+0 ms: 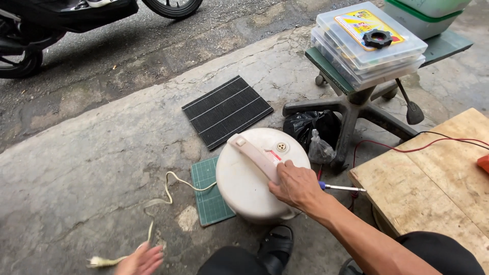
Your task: The person disassembles a white electric appliance, likely a fan, by removing the bottom cover with a screwdriver. They then proceed to unscrew and remove internal components, including a motor and wiring, from the main housing.
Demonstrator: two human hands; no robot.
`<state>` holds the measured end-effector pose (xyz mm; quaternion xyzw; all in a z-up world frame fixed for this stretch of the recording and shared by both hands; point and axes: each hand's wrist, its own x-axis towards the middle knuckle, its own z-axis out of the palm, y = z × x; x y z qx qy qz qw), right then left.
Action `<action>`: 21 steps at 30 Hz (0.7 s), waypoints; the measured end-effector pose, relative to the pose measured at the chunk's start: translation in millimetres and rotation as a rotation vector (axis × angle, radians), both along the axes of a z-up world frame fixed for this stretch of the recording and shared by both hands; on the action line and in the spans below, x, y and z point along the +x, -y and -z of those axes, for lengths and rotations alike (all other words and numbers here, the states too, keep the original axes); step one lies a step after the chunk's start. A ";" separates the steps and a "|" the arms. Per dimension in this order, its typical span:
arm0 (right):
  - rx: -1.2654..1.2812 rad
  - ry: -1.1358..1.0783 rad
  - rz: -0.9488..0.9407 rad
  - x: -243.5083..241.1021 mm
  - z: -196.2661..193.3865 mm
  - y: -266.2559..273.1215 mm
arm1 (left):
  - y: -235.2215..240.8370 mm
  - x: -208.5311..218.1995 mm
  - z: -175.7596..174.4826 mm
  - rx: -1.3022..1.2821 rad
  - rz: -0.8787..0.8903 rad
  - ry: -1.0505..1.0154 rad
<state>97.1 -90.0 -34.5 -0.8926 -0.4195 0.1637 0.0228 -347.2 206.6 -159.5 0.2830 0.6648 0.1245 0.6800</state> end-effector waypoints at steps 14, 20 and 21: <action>0.041 0.142 -0.061 4.8 -11.5 -43.0 | 124.0 183.5 -30.4 -0.019 0.278 0.101; -0.050 0.041 -0.047 -53.3 -66.4 -92.9 | 129.2 177.0 121.9 -0.252 -0.020 0.280; 0.019 0.037 -0.063 -63.8 -80.3 -100.8 | 131.7 177.3 131.6 -0.335 -0.071 0.351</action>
